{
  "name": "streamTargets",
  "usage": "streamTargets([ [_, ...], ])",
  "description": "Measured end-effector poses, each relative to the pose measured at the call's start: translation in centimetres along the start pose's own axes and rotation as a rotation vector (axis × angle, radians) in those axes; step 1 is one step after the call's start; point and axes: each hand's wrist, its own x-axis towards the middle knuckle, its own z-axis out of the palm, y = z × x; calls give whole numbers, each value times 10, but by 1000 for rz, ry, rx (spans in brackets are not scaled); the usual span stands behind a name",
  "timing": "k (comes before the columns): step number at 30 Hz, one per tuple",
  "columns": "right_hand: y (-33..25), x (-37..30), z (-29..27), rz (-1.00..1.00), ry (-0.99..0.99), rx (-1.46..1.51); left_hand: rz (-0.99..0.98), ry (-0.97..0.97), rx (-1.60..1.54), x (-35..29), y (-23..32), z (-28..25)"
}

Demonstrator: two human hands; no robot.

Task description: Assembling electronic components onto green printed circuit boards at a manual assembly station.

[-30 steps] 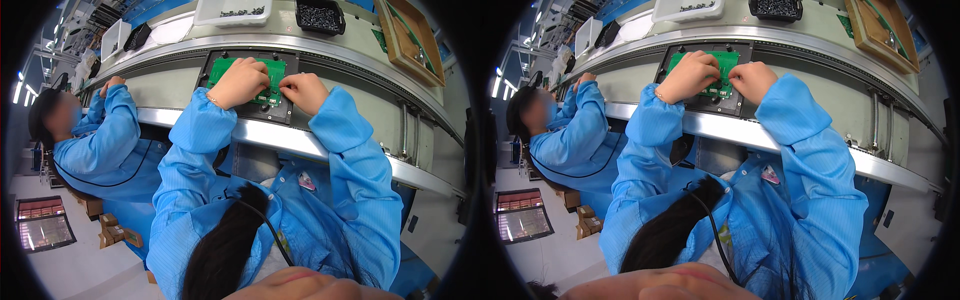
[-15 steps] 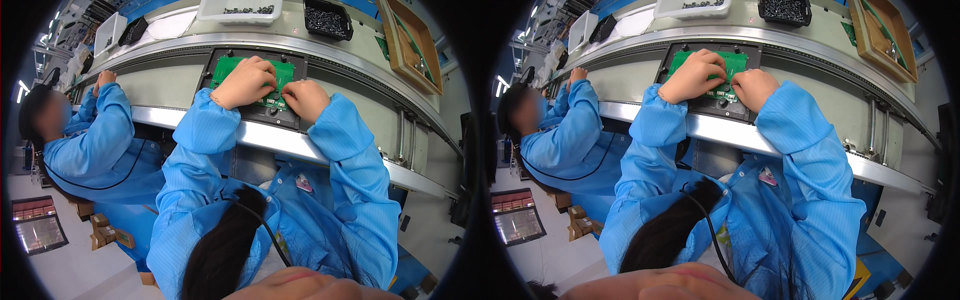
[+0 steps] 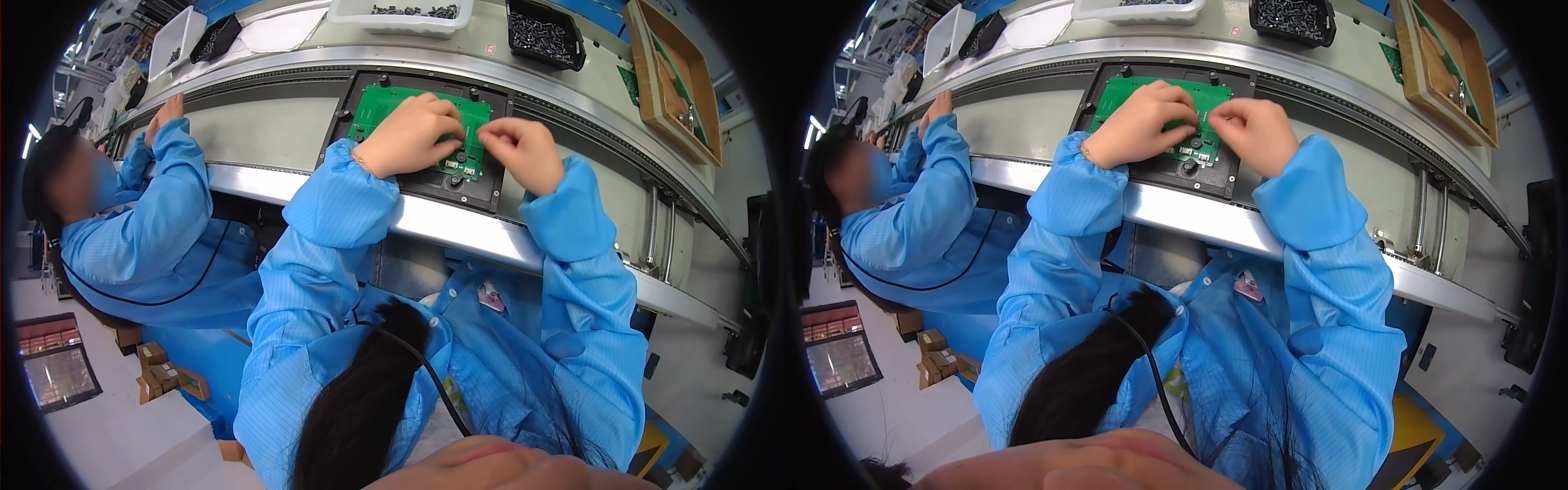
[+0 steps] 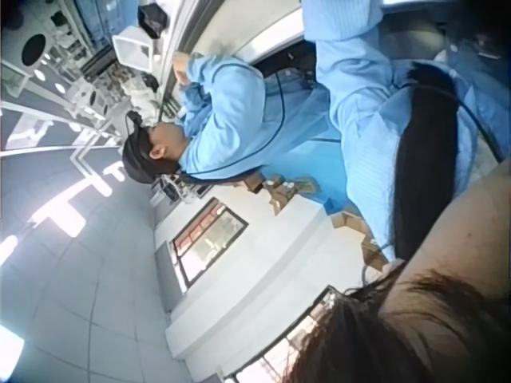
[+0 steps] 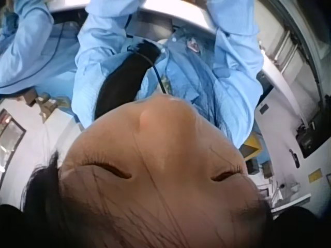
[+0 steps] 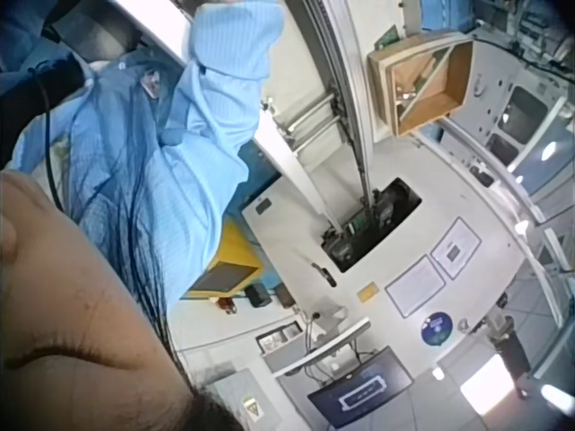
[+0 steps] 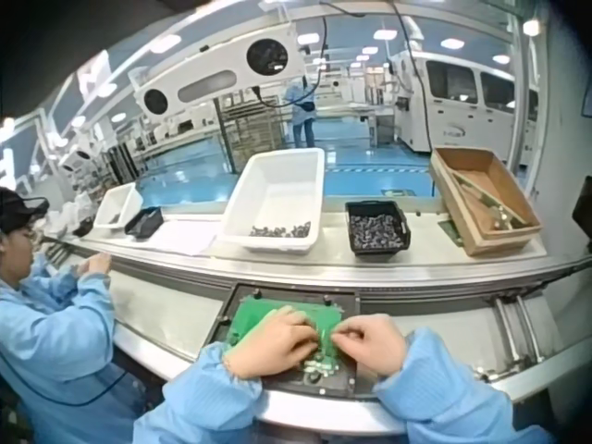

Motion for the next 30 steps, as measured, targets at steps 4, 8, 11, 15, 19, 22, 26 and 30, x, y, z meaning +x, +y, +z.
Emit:
streamTargets([
  [4,28,7,-10,161,-320,1339,5,206,-115,6,4,3],
  [8,18,9,-2,365,-185,1731,37,331,-197,14,13,6],
  [11,4,8,5,512,57,1658,68,386,-241,18,24,8],
  [15,-2,6,4,409,-23,1720,11,348,-155,23,34,11],
  [19,-7,7,2,407,28,1735,47,322,-28,26,40,7],
  [22,8,8,3,346,-36,1787,68,314,14,26,42,5],
  [26,32,9,3,168,-285,1907,84,317,3,24,45,5],
  [30,-9,4,-10,453,85,1697,-148,260,-155,14,44,-3],
])
